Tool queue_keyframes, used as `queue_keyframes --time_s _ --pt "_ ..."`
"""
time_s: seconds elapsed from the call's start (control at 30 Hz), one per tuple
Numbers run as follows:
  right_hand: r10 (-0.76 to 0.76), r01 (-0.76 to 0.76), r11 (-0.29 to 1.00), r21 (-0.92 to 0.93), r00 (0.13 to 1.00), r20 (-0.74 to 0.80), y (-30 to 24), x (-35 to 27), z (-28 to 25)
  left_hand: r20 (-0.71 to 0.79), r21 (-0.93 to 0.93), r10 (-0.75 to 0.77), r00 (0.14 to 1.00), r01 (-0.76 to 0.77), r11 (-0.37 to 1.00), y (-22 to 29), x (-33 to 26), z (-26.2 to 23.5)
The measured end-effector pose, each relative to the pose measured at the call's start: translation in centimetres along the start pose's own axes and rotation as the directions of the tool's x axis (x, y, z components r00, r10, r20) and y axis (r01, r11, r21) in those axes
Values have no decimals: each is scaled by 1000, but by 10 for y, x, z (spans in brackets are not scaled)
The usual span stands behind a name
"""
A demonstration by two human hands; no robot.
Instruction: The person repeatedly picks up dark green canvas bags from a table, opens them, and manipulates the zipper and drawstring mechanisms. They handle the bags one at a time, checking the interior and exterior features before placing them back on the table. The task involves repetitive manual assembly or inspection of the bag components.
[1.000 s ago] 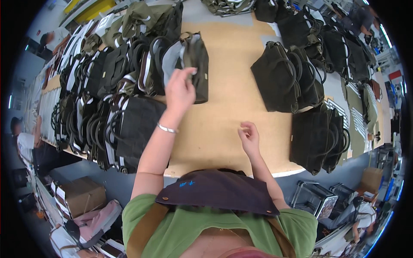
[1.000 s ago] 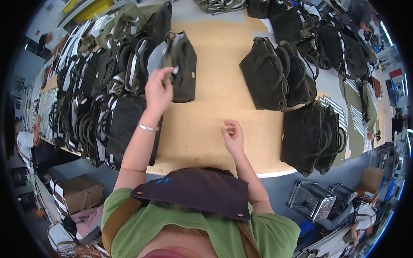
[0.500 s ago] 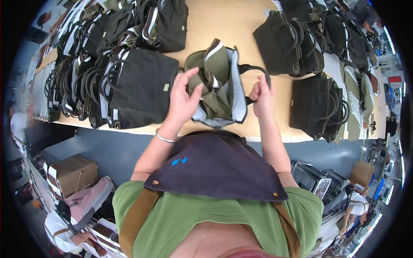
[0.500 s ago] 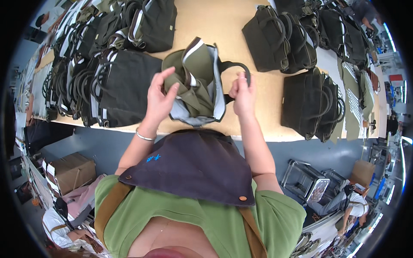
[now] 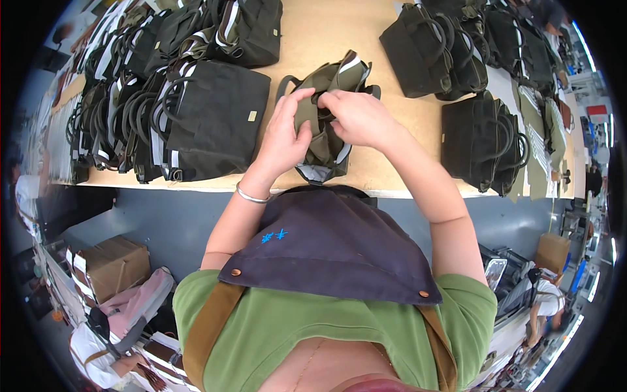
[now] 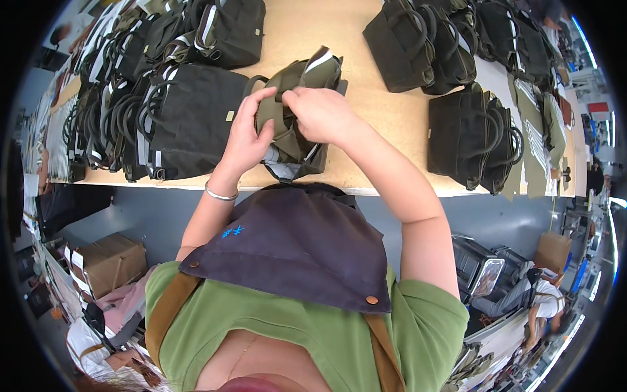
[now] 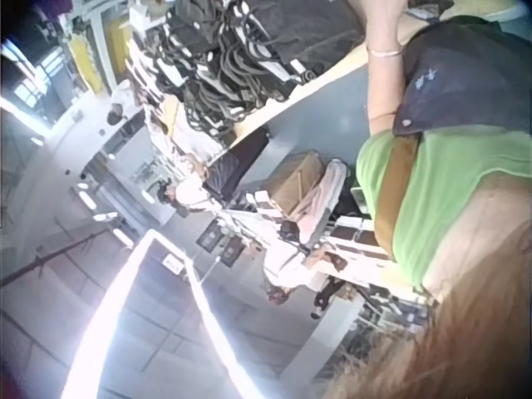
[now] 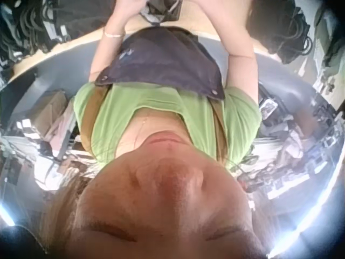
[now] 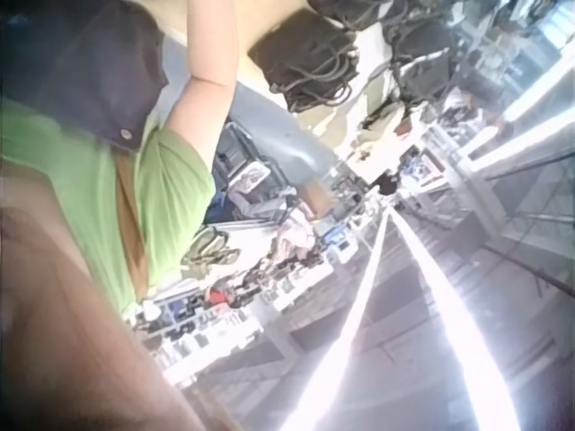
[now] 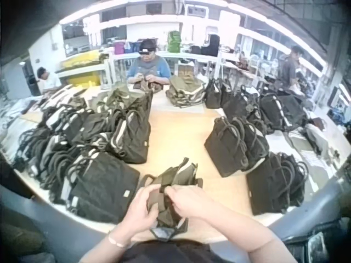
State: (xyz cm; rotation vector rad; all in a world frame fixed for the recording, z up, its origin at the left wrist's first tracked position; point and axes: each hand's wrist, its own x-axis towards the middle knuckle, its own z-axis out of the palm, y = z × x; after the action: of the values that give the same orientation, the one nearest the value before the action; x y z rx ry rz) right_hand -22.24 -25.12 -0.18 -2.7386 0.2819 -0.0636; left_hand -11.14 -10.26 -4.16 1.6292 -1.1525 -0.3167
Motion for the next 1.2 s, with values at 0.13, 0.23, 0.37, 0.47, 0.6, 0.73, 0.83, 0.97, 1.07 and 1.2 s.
queue_keyframes --time_s 0.13,0.23,0.37,0.47,0.6,0.73,0.83,0.97,1.07,1.2 --pt "52 -44 998 -37 966 253 16 0 -8 50 181 -139 989 128 975 0 -10 -21" --pt "232 -316 928 195 904 359 32 -14 -23 -110 586 39 993 33 810 -4 -15 -17" --pt "212 -369 820 439 906 365 44 -22 -22 -15 485 306 952 -260 835 12 -15 4" --pt "92 -193 912 362 956 278 45 -20 -12 288 201 242 927 -305 931 26 -35 27" --pt "-95 81 993 82 977 193 28 -16 5 203 448 35 979 -125 885 22 -59 47" --pt "-168 164 985 43 981 97 -8 -9 18 263 501 -26 964 -114 858 3 -74 47" --pt "-118 93 992 86 927 357 8 10 23 272 469 68 960 -195 861 -1 -65 38" --pt "-8 -158 948 277 857 516 9 26 -44 164 243 185 969 -222 944 33 -15 -8" --pt "-129 -134 893 430 838 530 12 28 -66 230 132 228 946 -263 956 47 9 -32" --pt "-135 -249 827 504 783 607 27 30 -62 224 72 185 957 -206 976 37 12 -25"
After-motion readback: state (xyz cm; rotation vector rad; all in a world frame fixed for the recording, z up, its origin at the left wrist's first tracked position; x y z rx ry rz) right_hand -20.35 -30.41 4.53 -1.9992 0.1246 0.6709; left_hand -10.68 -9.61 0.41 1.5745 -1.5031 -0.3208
